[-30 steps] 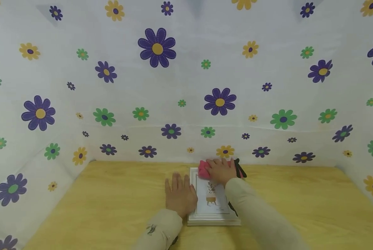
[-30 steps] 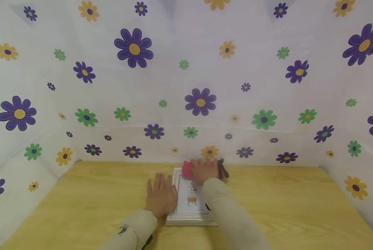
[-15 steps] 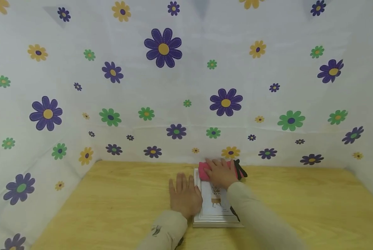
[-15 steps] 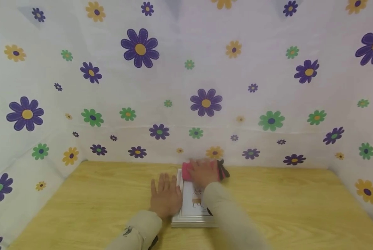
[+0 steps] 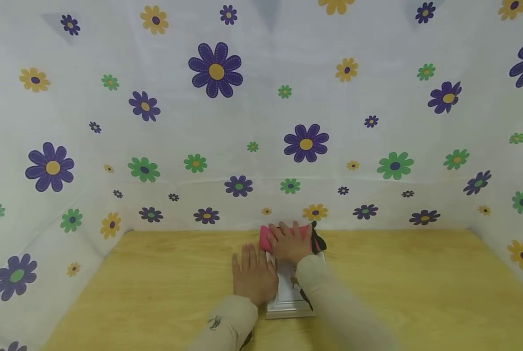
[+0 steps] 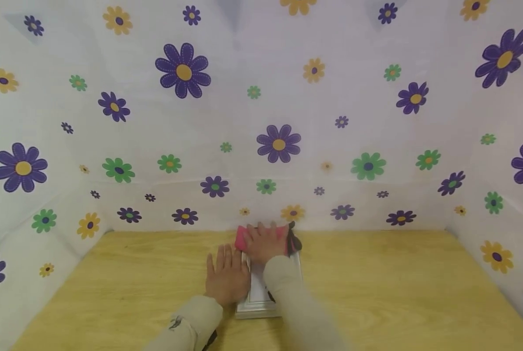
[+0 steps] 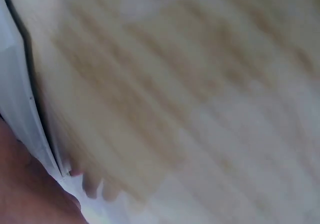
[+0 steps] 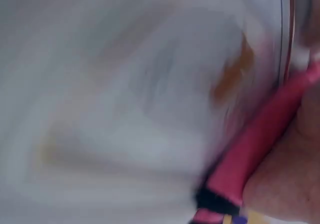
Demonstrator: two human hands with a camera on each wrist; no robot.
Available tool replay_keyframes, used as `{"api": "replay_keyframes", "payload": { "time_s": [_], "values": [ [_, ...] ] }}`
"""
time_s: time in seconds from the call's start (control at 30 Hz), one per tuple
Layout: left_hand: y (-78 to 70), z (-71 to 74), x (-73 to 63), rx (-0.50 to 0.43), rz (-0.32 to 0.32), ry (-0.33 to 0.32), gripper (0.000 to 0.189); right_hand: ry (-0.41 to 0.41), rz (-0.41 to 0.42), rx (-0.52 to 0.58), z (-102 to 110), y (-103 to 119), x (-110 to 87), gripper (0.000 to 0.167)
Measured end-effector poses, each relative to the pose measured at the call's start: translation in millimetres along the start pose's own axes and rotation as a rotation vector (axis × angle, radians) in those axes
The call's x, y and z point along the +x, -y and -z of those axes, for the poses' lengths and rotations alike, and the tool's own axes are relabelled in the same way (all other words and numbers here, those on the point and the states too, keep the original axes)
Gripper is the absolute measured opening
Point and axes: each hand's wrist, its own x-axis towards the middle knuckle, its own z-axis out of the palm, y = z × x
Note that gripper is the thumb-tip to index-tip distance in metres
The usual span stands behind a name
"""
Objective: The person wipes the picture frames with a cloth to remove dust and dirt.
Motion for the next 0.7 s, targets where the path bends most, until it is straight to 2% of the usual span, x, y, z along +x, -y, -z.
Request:
{"api": "replay_keyframes", "payload": {
  "time_s": [0.1, 0.17, 0.23, 0.33, 0.43, 0.53, 0.7],
  "values": [
    [-1.9, -4.1, 1.8, -0.018, -0.005, -0.027, 0.053, 0.0, -0.022, -0.079, 2, -20, -4.7, 0.052],
    [-4.0, -3.2, 1.5, 0.0, -0.002, -0.025, 0.053, -0.048, -0.036, -0.094, 1, -29, -8.4, 0.051],
    [-5.5, -1.9, 0.9, 0.034, 0.008, -0.011, 0.053, -0.147, -0.029, -0.109, -2, -32, -12.2, 0.052],
    [-8.1, 2.3, -0.2, 0.042, 0.029, 0.028, 0.054, -0.317, -0.065, -0.05, 0, -27, -20.8, 0.055],
    [-9.5, 5.0, -0.6, 0.019, 0.028, 0.054, 0.054, -0.373, -0.115, 0.014, 3, -23, -31.4, 0.051],
    [-7.1, 5.8, -0.2, -0.007, 0.028, 0.04, 0.053, -0.279, -0.134, 0.065, 4, -19, -35.3, 0.049],
    [-5.4, 3.6, 0.8, -0.022, 0.031, 0.026, 0.051, -0.122, -0.076, 0.114, -6, -13, -20.4, 0.056]
  ]
}}
